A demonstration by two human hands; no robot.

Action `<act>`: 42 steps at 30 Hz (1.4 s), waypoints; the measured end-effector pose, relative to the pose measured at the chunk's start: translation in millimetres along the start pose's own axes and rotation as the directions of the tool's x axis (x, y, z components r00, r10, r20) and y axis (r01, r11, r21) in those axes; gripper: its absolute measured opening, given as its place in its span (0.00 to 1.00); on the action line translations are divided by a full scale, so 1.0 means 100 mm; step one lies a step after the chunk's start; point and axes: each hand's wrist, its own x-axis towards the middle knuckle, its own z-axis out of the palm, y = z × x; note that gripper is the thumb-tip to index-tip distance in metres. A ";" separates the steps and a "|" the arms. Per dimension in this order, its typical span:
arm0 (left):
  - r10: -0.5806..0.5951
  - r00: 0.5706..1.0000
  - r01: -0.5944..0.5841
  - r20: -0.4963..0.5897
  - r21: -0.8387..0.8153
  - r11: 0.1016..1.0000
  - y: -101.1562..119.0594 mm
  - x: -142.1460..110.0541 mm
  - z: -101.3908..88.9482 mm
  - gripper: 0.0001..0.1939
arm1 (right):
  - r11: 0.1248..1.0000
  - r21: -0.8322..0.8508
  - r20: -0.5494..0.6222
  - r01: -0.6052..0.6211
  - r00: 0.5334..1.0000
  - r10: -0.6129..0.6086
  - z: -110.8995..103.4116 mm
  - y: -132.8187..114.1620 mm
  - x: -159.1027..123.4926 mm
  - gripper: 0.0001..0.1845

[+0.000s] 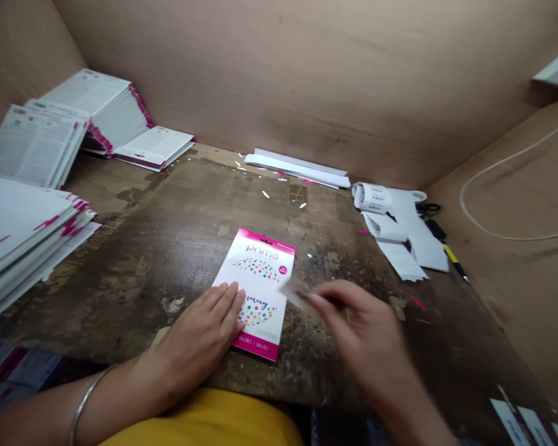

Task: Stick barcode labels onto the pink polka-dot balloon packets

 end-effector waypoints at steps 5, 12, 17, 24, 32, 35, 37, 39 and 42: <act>-0.013 1.000 0.012 -0.003 -0.023 1.000 0.00 -0.01 0.01 0.22 | 0.991 0.136 0.373 0.019 0.925 -0.069 0.65 -0.16 0.52 0.10; -0.006 1.000 0.005 -0.007 -0.039 0.999 -0.01 -0.02 0.01 0.22 | 0.998 -0.019 0.421 0.063 0.906 -0.049 0.77 -0.16 0.62 0.11; -0.025 0.999 0.024 -0.020 -0.051 0.998 -0.01 -0.04 0.03 0.22 | 0.982 -0.158 0.415 0.103 0.909 -0.028 0.79 -0.23 0.66 0.10; 0.081 0.997 -0.080 0.001 -0.059 0.995 -0.03 -0.07 0.02 0.22 | 0.943 -0.296 0.419 0.149 0.908 -0.012 0.81 -0.32 0.68 0.08; 0.038 0.998 -0.038 -0.052 -0.015 0.999 -0.03 -0.04 0.11 0.25 | 0.866 -0.476 0.270 0.151 0.963 -0.019 0.73 -0.31 0.53 0.15; 0.012 0.999 -0.014 -0.050 -0.041 0.999 -0.01 -0.02 0.08 0.24 | 0.807 -0.537 0.117 0.247 0.969 -0.219 0.71 -0.21 0.31 0.24; -0.008 0.999 0.005 -0.047 -0.074 0.997 0.01 -0.02 0.06 0.24 | 0.776 -0.511 0.161 0.369 0.928 -0.335 0.76 -0.11 0.14 0.20; -0.028 0.998 0.021 -0.049 -0.143 0.989 -0.01 -0.04 0.03 0.23 | 0.778 -0.492 0.198 0.391 0.920 -0.337 0.85 -0.02 -0.01 0.19; -0.174 0.984 0.155 -0.025 -0.338 0.928 -0.17 -0.04 -0.01 0.23 | 0.825 -0.479 0.135 0.299 0.954 -0.268 0.99 0.09 -0.13 0.21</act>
